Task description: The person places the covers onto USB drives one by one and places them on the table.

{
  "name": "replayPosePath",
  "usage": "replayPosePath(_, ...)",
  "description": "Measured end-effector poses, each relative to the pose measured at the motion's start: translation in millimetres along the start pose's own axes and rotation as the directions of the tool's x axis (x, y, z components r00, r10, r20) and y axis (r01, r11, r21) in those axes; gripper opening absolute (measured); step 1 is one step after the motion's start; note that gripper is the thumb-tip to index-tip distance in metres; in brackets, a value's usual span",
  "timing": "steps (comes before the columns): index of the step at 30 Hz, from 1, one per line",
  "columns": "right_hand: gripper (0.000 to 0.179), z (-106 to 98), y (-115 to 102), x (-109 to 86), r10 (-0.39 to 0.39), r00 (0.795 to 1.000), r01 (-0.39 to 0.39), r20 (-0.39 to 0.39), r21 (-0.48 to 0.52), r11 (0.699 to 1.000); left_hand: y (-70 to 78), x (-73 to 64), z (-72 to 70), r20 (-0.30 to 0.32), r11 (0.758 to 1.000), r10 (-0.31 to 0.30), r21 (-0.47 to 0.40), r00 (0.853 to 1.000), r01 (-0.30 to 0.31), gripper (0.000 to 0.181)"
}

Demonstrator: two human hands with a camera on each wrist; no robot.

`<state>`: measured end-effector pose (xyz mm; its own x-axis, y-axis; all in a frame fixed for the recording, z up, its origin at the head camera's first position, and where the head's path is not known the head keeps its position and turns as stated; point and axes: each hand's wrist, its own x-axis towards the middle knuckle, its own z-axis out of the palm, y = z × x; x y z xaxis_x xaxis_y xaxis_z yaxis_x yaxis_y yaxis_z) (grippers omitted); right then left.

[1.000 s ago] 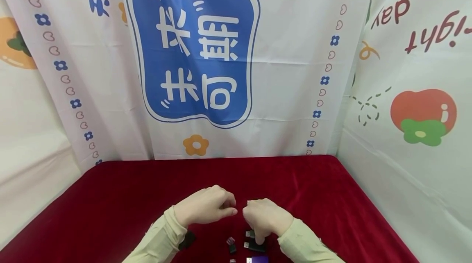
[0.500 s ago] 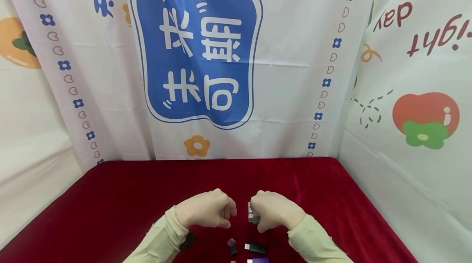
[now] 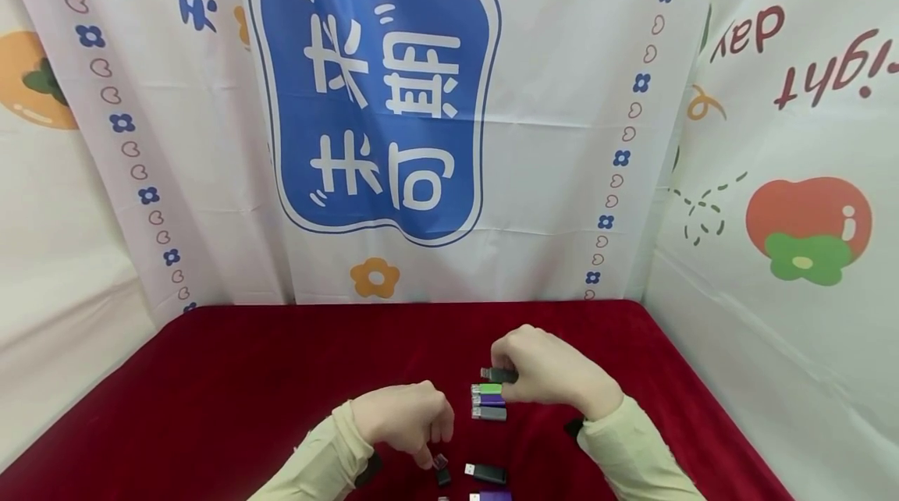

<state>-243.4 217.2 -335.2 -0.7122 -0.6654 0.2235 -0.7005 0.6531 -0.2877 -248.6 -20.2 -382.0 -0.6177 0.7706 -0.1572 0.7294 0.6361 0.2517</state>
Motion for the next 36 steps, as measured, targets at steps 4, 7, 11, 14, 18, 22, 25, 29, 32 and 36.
replayPosePath(4,0.025,-14.3,-1.2,-7.6,-0.048,0.995,0.047,-0.092,-0.01,0.999,-1.5,1.7,2.0,0.025,1.0,-0.003,-0.017,1.0,0.003,0.03)
replayPosePath(7,0.027,-21.7,-2.4,-12.6,-0.07,0.987,0.069,-0.147,-0.013,0.998,-2.9,2.8,4.7,0.04,0.999,-0.014,-0.028,0.999,0.015,0.031)
replayPosePath(11,0.027,-26.8,-4.8,-15.5,-0.077,0.983,0.077,-0.169,-0.004,0.997,-3.4,3.7,8.6,0.069,0.998,-0.033,-0.043,0.997,0.036,0.033)
replayPosePath(14,0.026,-27.3,-6.4,-15.7,-0.076,0.984,0.078,-0.161,0.006,0.997,-3.0,4.6,11.5,0.084,0.999,-0.031,-0.038,0.996,0.034,0.036)
replayPosePath(18,0.025,-26.8,-7.6,-15.9,-0.063,0.986,0.064,-0.156,0.001,0.998,-1.6,6.8,14.6,0.084,1.0,-0.001,-0.022,0.996,0.002,0.037)
replayPosePath(22,0.024,-26.6,-7.1,-16.9,-0.046,0.987,0.046,-0.157,-0.004,0.999,0.9,8.3,17.2,0.086,0.999,0.005,-0.036,0.996,-0.002,0.036)
replayPosePath(25,0.024,-26.6,-6.4,-17.3,-0.039,0.987,0.038,-0.158,-0.01,0.999,2.8,8.2,17.7,0.087,0.999,0.002,-0.038,0.996,0.001,0.034)
replayPosePath(29,0.024,-26.3,-6.3,-17.4,-0.044,0.986,0.042,-0.162,-0.015,0.999,3.7,8.2,17.4,0.085,1.0,0.007,-0.019,0.996,-0.006,0.032)
replayPosePath(32,0.024,-26.1,-6.6,-17.2,-0.05,0.986,0.048,-0.162,-0.013,0.999,3.8,8.2,17.8,0.081,1.0,0.003,0.007,0.997,-0.003,0.028)
replayPosePath(36,0.024,-26.6,-7.1,-17.0,-0.048,0.986,0.047,-0.158,-0.012,0.999,4.1,7.6,18.9,0.072,0.999,-0.012,0.04,0.997,0.009,0.022)
